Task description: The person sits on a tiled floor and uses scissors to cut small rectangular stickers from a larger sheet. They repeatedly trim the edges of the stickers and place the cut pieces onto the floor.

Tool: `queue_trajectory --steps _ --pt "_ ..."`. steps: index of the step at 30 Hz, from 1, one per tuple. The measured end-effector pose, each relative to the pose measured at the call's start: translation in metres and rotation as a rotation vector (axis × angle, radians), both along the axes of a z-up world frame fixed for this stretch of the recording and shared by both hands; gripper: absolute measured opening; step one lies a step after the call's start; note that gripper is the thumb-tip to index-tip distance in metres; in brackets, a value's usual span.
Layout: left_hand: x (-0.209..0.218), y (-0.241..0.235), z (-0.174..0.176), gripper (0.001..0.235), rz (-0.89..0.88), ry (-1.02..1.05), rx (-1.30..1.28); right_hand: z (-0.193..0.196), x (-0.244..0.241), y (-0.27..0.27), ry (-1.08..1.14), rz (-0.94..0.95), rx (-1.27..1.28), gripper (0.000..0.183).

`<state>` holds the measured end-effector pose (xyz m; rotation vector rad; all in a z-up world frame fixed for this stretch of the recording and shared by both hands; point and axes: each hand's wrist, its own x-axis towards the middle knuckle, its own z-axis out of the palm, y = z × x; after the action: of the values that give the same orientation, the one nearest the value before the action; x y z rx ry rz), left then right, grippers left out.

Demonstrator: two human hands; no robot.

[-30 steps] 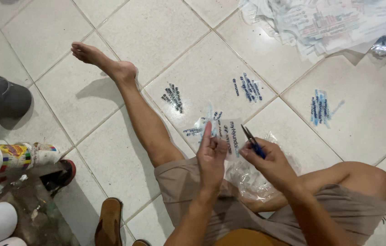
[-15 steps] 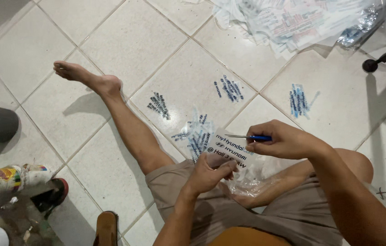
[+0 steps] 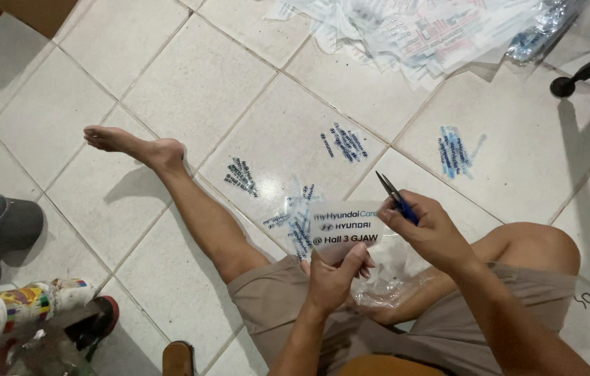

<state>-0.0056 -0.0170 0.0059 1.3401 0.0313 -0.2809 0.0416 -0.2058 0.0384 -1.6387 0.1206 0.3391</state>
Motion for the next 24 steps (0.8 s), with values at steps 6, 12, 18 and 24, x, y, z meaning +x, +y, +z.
queue_trajectory --steps 6,12,18,24 --pt "-0.012 -0.014 -0.029 0.039 0.066 -0.036 -0.281 0.004 -0.002 -0.002 0.01 -0.056 0.085 0.012" --pt "0.001 -0.039 -0.02 0.018 0.188 0.041 -0.153 0.0 -0.013 0.002 0.067 -0.145 0.206 0.01" --pt "0.004 -0.027 -0.011 0.022 0.032 -0.099 0.016 -0.008 -0.016 -0.006 0.071 -0.173 0.232 0.012" --pt "0.042 0.026 -0.047 0.036 -0.047 -0.2 -0.07 -0.006 0.001 -0.031 -0.096 0.083 0.12 0.009"
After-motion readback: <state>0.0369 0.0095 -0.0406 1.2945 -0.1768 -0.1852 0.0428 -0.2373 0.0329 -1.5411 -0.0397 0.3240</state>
